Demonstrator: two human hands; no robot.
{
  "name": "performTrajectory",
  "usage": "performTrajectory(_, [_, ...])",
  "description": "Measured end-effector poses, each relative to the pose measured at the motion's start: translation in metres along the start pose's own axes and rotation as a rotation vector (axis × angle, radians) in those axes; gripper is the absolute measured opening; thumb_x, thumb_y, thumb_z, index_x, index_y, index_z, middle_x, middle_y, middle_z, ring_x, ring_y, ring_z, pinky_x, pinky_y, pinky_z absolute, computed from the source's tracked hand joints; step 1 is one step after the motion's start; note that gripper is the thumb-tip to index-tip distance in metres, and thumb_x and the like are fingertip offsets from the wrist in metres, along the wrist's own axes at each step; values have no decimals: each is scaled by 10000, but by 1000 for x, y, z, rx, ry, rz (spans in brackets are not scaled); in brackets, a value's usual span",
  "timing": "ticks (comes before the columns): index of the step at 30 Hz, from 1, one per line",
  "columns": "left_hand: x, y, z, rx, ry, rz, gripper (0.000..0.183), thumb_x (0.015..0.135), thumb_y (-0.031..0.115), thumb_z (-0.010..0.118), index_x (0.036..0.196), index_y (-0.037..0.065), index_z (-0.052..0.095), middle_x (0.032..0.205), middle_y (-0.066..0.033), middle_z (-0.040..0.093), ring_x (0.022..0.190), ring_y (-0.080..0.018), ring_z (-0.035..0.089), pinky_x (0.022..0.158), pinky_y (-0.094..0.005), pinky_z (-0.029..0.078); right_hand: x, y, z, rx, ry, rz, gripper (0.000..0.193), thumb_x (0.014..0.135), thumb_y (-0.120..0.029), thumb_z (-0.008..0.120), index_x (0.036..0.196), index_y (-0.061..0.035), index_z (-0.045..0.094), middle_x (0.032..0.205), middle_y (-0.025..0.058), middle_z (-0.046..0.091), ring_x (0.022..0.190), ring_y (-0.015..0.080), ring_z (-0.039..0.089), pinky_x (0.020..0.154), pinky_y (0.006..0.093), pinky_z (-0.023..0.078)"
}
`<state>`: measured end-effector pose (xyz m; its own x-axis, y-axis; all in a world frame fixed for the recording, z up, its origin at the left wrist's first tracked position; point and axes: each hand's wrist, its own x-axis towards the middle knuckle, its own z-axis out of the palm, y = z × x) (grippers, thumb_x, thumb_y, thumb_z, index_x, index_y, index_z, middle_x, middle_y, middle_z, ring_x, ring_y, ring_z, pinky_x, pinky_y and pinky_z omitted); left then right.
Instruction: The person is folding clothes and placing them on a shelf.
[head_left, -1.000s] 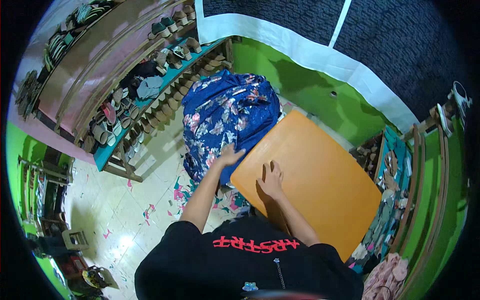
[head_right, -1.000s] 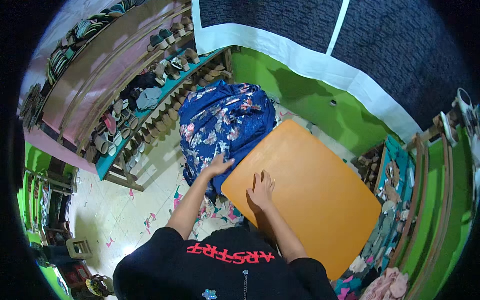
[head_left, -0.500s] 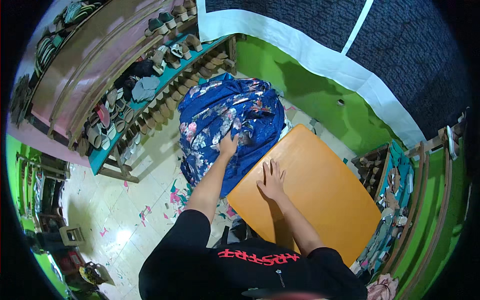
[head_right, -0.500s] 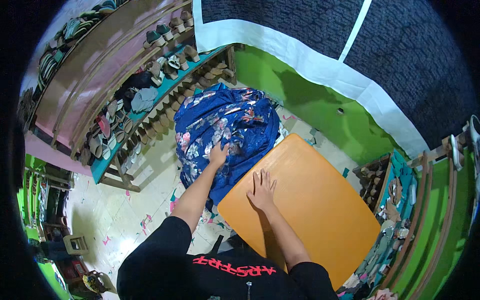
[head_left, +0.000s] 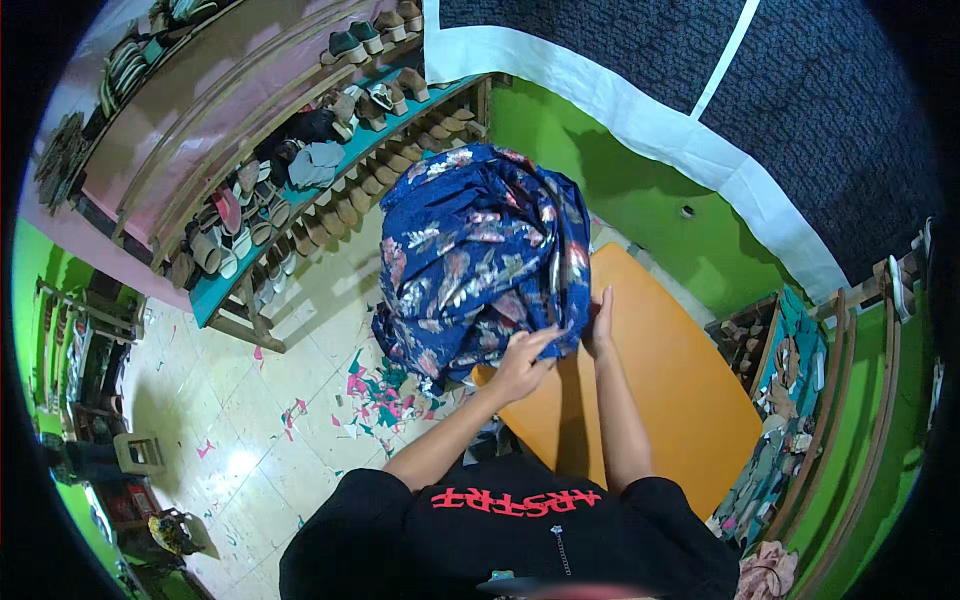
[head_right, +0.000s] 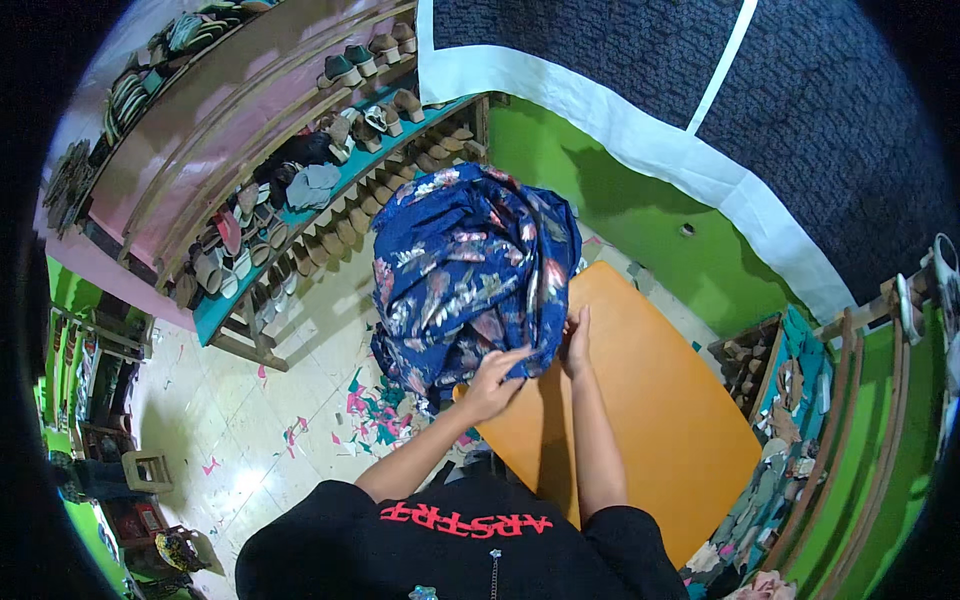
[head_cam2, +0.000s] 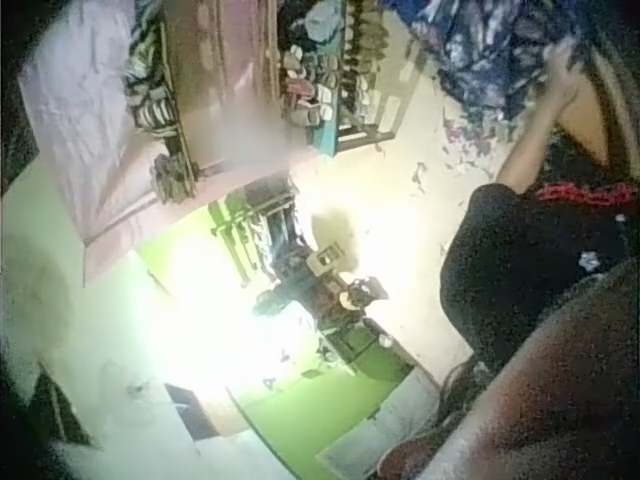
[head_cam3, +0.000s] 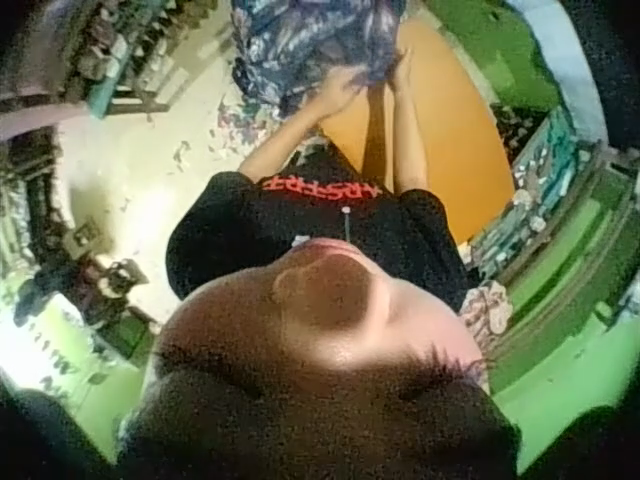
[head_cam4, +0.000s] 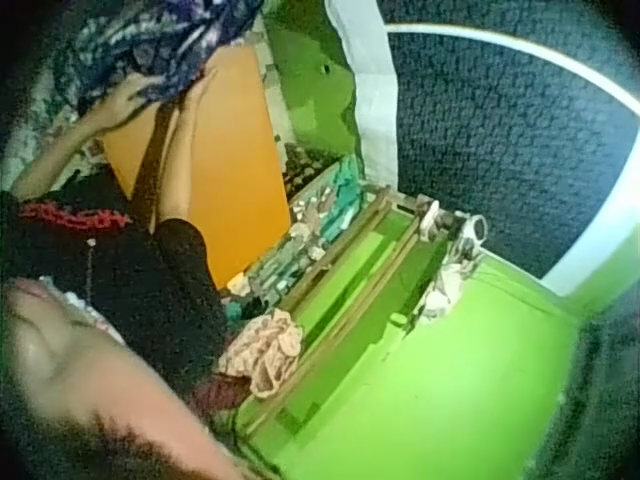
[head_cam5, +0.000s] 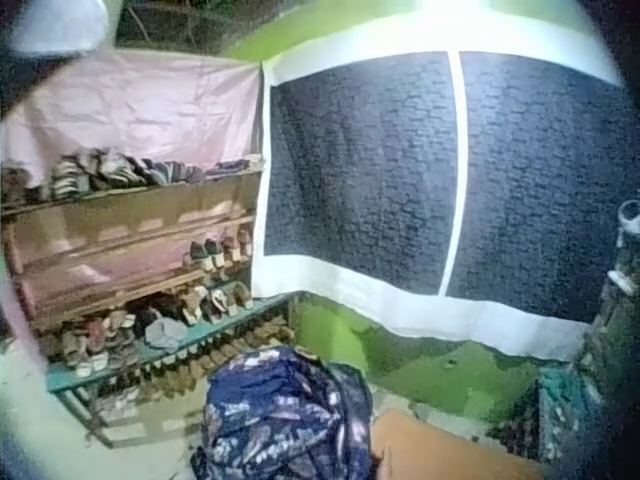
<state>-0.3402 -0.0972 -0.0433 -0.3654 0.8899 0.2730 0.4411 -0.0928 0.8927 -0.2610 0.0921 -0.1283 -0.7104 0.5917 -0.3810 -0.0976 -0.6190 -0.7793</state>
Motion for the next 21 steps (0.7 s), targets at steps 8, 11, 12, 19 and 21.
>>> performTrajectory(8, [-42,-8,10,224,-202,25,337,745,287,585,930,5,596,886,-142,614,796,-249,585,703,-316,429,-16,16,44,-774,259,-385,267,787,-194,522,963,0,571,908,112,608,832,221,578,738,313,427])
performTrajectory(11, [-36,-13,0,-81,-192,-283,312,751,298,578,909,31,611,826,-143,613,661,-245,585,618,-321,439,-33,42,43,-910,409,-610,243,815,-173,466,910,16,585,831,234,578,814,350,572,694,382,439])
performTrajectory(12, [-34,-13,-7,-36,-63,-306,274,765,267,573,881,21,602,768,-136,610,642,-191,578,594,-293,434,-45,46,46,-989,382,-518,235,808,-138,466,945,17,578,871,226,582,848,319,574,723,356,435])
performTrajectory(19, [3,-59,-36,55,466,-319,419,721,299,628,977,-10,510,939,-171,541,891,-268,517,792,-322,395,-138,70,37,-1097,75,-447,170,762,-114,493,843,13,570,735,235,566,692,327,581,619,370,426])
performTrajectory(21, [19,-74,-38,110,460,-455,642,695,358,650,1110,-57,388,1052,-217,477,982,-294,466,852,-332,357,-157,76,29,-1145,-62,-351,163,760,-111,498,841,15,562,719,222,565,668,303,573,616,358,422])
